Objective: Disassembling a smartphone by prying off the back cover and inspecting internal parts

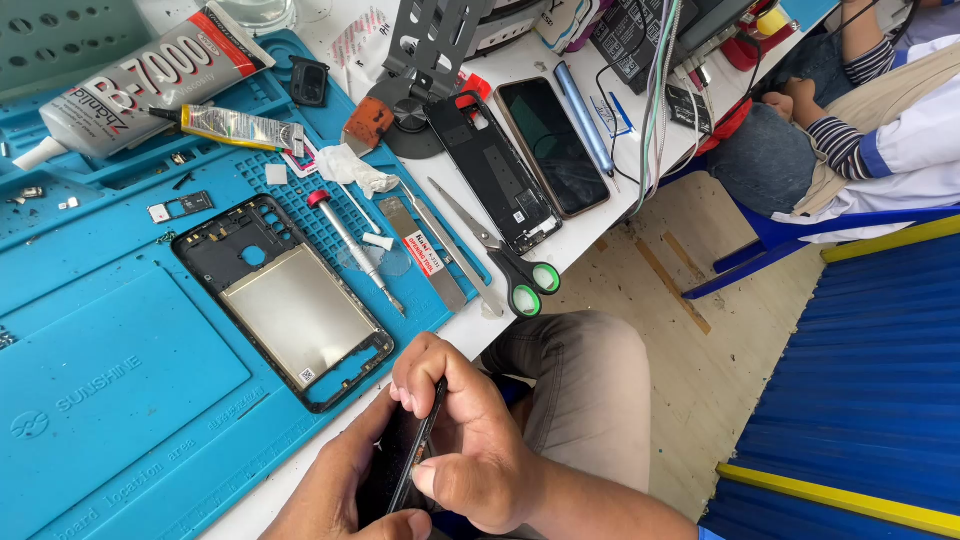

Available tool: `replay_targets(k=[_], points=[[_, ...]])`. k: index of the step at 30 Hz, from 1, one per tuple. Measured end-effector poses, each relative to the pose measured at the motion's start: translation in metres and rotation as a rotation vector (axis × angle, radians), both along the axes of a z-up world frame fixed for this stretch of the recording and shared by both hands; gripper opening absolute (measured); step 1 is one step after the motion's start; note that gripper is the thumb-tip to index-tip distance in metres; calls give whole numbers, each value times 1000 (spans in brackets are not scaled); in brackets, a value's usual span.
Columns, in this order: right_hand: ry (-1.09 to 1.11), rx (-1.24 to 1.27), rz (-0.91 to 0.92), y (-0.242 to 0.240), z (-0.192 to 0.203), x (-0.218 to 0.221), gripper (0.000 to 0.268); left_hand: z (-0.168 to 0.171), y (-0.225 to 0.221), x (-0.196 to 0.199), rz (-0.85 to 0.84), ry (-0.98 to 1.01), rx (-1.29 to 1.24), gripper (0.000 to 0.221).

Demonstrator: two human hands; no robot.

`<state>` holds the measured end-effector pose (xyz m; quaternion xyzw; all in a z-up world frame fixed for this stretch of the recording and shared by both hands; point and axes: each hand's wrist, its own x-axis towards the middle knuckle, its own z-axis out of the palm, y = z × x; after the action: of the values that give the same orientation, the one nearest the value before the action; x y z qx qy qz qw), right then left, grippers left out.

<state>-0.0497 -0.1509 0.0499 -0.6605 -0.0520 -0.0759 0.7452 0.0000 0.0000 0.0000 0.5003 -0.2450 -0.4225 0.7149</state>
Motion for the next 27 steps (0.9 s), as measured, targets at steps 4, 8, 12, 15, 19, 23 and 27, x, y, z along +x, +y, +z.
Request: replay_targets(k=[4,8,12,15,19,23,27], points=[[-20,-2,3,-1,-1,0,29,-3,0,0,-9,-22,-19,97],[-18,-11,3,-1,0,0,30,-4,1,-1,-2,-12,-18,98],[-5,17,1,0,0,0,29,2,1,-1,-1,10,12,98],[-17,1,3,0,-1,0,29,2,0,0,1,-2,-35,95],[-24,-7,2,0,0,1,29,-3,1,0,-3,-3,-3,98],[-25,-7,0,0,-1,0,29,-7,1,0,-5,-42,-16,95],[-25,-8,-1,0,0,0,29,-10,2,-3,1,-10,5,100]])
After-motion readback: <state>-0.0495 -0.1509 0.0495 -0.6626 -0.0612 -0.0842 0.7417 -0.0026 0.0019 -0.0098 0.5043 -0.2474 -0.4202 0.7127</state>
